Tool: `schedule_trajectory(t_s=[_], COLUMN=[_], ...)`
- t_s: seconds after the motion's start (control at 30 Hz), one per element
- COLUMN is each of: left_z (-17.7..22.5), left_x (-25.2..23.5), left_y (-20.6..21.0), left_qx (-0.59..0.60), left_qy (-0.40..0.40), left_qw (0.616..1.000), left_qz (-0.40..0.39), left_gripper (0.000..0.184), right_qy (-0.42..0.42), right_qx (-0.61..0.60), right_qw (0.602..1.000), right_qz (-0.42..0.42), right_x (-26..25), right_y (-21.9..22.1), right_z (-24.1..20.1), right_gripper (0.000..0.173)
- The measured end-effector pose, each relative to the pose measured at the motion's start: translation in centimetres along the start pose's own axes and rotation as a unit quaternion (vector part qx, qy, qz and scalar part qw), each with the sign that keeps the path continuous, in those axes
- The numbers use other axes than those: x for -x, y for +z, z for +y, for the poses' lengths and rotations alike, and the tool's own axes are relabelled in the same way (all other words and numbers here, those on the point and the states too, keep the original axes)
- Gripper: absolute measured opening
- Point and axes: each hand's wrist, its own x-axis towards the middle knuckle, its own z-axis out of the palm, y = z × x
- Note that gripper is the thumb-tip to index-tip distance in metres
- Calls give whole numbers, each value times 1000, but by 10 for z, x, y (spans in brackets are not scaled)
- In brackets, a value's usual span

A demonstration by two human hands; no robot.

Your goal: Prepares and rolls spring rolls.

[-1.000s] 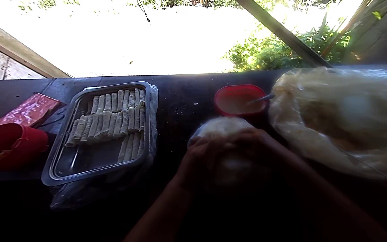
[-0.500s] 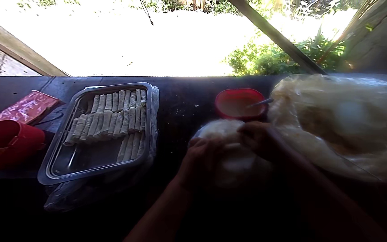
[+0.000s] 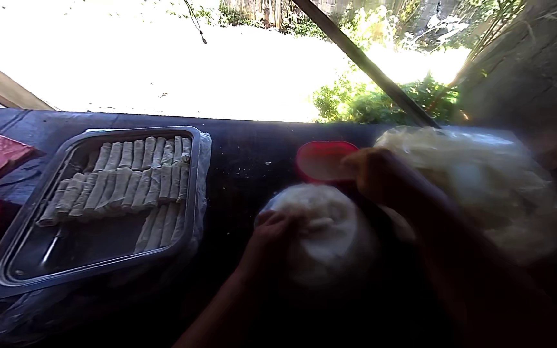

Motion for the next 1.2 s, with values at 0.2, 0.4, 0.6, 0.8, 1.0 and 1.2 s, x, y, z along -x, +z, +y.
schedule_trajectory(t_s=[0.2,0.4,0.6,0.8,1.0,1.2], left_z=[1,2,2,4,6,7], left_x=[0,0,1,2,8,11], left_y=[2,3,4,3,6,6], left_qx=[-7,-7,4,16,26,50], left_qy=[2,-2,1,-4,-41,-73], left_qw=[1000,1000,1000,999,994,991], left_qz=[12,18,31,47,102,104], left_gripper=[24,22,22,25,41,43], right_qy=[48,63,77,156,149,56], right_qx=[99,114,-97,-353,-441,-456], right_qw=[965,954,963,906,876,873], right_qz=[-236,-269,-240,-175,-127,-162], right_x=[-76,-104,-95,-73,-47,-9], right_y=[21,77,59,45,37,34], right_z=[0,8,25,35,23,-18], right_gripper=[37,32,18,23,29,22])
